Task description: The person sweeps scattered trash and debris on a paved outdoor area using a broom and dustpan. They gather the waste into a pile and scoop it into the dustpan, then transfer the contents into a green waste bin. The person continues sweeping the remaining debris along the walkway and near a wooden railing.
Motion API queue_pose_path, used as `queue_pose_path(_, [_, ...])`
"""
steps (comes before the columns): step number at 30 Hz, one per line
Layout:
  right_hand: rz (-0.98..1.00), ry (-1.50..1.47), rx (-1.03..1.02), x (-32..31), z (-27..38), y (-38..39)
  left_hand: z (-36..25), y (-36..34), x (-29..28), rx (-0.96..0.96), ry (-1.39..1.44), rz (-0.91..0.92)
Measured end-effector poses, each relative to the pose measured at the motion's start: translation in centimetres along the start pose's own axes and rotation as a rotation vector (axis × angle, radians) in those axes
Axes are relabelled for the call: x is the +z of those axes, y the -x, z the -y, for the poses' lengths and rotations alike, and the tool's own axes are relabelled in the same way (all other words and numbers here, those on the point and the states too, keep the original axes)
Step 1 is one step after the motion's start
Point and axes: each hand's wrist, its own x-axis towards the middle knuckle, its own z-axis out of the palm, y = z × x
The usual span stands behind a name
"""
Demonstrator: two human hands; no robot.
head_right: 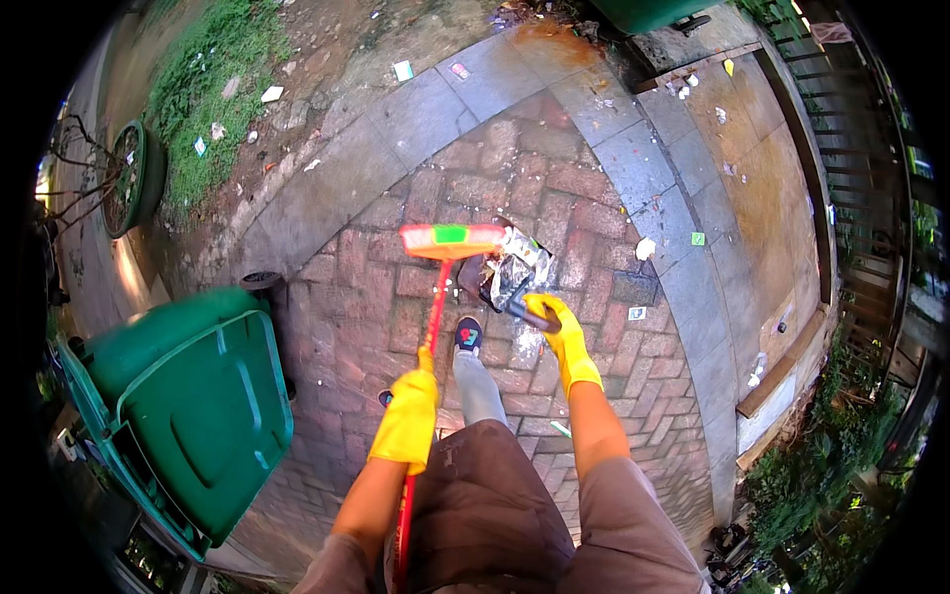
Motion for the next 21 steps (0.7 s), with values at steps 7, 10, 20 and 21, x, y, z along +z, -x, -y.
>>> queue_pose_path(7, [0.057,0.92,-0.538,6.7,1.5,4.0,8.3,10.4,2.9,0.047,0.151,0.077])
queue_pose_path(10, [0.045,0.999,-0.518,15.4,2.4,10.9,14.7,17.5,2.4,0.004,0.705,-0.097])
queue_pose_path(20, [0.953,0.857,-1.061,44.5,0.4,38.2,33.0,20.4,18.4,0.039,1.052,-0.512])
queue_pose_path(21, [1.028,0.881,-1.068,47.8,-1.3,40.3,34.4,20.7,20.6,0.037,1.118,-0.513])
